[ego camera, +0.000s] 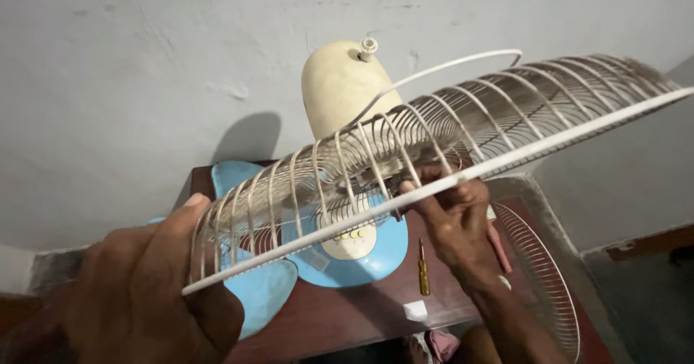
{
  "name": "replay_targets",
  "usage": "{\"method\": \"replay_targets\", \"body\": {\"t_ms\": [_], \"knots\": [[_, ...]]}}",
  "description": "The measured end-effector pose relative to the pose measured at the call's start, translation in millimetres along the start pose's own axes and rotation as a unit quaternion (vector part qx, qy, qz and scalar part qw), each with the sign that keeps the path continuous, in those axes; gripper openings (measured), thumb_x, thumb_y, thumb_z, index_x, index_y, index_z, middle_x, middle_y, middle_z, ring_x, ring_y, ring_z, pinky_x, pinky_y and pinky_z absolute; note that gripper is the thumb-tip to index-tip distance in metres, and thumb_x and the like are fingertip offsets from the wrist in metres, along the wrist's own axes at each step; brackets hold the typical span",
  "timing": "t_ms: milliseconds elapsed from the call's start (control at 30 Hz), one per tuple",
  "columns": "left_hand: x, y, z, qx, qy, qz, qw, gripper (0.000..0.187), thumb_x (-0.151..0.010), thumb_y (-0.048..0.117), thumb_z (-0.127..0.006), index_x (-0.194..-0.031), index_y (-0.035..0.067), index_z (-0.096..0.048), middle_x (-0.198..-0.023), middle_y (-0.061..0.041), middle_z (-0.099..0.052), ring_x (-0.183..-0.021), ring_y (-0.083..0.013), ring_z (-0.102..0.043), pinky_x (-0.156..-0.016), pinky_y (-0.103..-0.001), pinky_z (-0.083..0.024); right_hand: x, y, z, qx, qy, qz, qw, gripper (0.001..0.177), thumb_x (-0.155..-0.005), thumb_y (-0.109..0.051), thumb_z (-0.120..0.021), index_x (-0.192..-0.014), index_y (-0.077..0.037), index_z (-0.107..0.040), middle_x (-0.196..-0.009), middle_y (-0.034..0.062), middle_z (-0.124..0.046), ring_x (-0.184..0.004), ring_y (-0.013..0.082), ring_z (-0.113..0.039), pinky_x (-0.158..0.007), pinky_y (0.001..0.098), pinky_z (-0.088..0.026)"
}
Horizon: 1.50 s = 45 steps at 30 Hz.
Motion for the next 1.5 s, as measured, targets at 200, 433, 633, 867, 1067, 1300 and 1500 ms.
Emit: {"method": "replay_targets", "body": {"t_ms": [200, 433, 633, 867, 1067, 1300, 1500], "knots": [[-1.7, -0.4, 1.6, 0.008, -0.035, 0.018, 0.999, 0.027, -0.106, 0.012, -0.064, -0.129, -0.004, -0.063, -0.099, -0.019, -0.063, -0.079, -0.0278, -0.068, -0.068, -0.039, -0.058, -3.1, 11.7, -2.1, 0.159, -0.008, 0.037, 0.987, 0.009, -0.097, -0.010, -0.069, -0.091, -0.003, -0.070, -0.058, 0.0055, -0.069, -0.048, 0.0078, -0.066, -0.038, 0.0237, -0.051], [-4.4, 1.2, 1.4, -0.017, -0.043, 0.007, 0.999, 0.027, -0.111, 0.015, -0.063, -0.130, -0.003, -0.062, -0.102, -0.018, -0.063, -0.085, -0.0278, -0.069, -0.075, -0.039, -0.060, -8.8, 17.6, 2.3, 0.064, 0.010, -0.125, 0.990, 0.023, -0.092, -0.010, -0.077, -0.074, -0.004, -0.064, -0.058, 0.0070, -0.065, -0.045, 0.0091, -0.060, -0.033, 0.0242, -0.047], [-13.2, 4.1, 3.6, -0.025, -0.047, -0.034, 0.998, 0.032, -0.099, 0.017, -0.069, -0.117, -0.008, -0.064, -0.095, -0.024, -0.067, -0.079, -0.0341, -0.069, -0.066, -0.044, -0.058, -8.3, 8.7, 2.1, 0.078, -0.005, -0.188, 0.979, 0.013, -0.088, -0.011, -0.078, -0.079, -0.001, -0.075, -0.059, 0.0047, -0.067, -0.047, 0.0078, -0.060, -0.038, 0.0219, -0.046], [-4.5, 2.0, -1.6, 0.016, 0.003, 0.002, 1.000, 0.027, -0.108, 0.013, -0.063, -0.128, -0.004, -0.064, -0.102, -0.018, -0.066, -0.085, -0.0276, -0.069, -0.073, -0.038, -0.059, -0.1, -17.2, 5.2, 0.181, -0.024, 0.105, 0.978, 0.007, -0.096, -0.004, -0.067, -0.093, -0.002, -0.074, -0.067, 0.0012, -0.070, -0.054, 0.0050, -0.066, -0.044, 0.0183, -0.049], [1.9, -0.8, -2.5, 0.003, -0.012, 0.012, 1.000, 0.027, -0.109, 0.016, -0.061, -0.126, -0.004, -0.064, -0.102, -0.019, -0.067, -0.084, -0.0297, -0.069, -0.073, -0.040, -0.060, 3.0, 12.3, -0.7, 0.143, -0.026, 0.118, 0.982, 0.013, -0.095, 0.001, -0.065, -0.107, 0.002, -0.070, -0.069, 0.0024, -0.070, -0.055, 0.0044, -0.067, -0.043, 0.0178, -0.050], [0.7, 1.5, -1.1, -0.010, -0.066, 0.044, 0.997, 0.032, -0.110, 0.023, -0.057, -0.130, -0.001, -0.063, -0.106, -0.018, -0.066, -0.090, -0.0277, -0.069, -0.082, -0.040, -0.060, 7.7, 35.6, 7.5, 0.108, -0.029, 0.058, 0.992, 0.010, -0.095, -0.002, -0.067, -0.104, 0.000, -0.071, -0.070, 0.0029, -0.069, -0.055, 0.0060, -0.064, -0.043, 0.0196, -0.049], [3.1, 1.6, 1.7, -0.024, -0.057, 0.031, 0.998, 0.032, -0.112, 0.027, -0.058, -0.127, 0.000, -0.063, -0.107, -0.017, -0.066, -0.092, -0.0271, -0.068, -0.084, -0.039, -0.060, 11.1, 35.3, 13.1, 0.103, -0.024, 0.010, 0.994, 0.009, -0.096, -0.005, -0.068, -0.103, -0.001, -0.071, -0.071, 0.0027, -0.068, -0.056, 0.0063, -0.062, -0.044, 0.0207, -0.049]]}}
Point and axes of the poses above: each hand's wrist, its own x-axis away from the middle knuckle, its own z-axis out of the back of the hand, y = z × x, the point moved 6 cm from there along -x, towards the middle knuckle
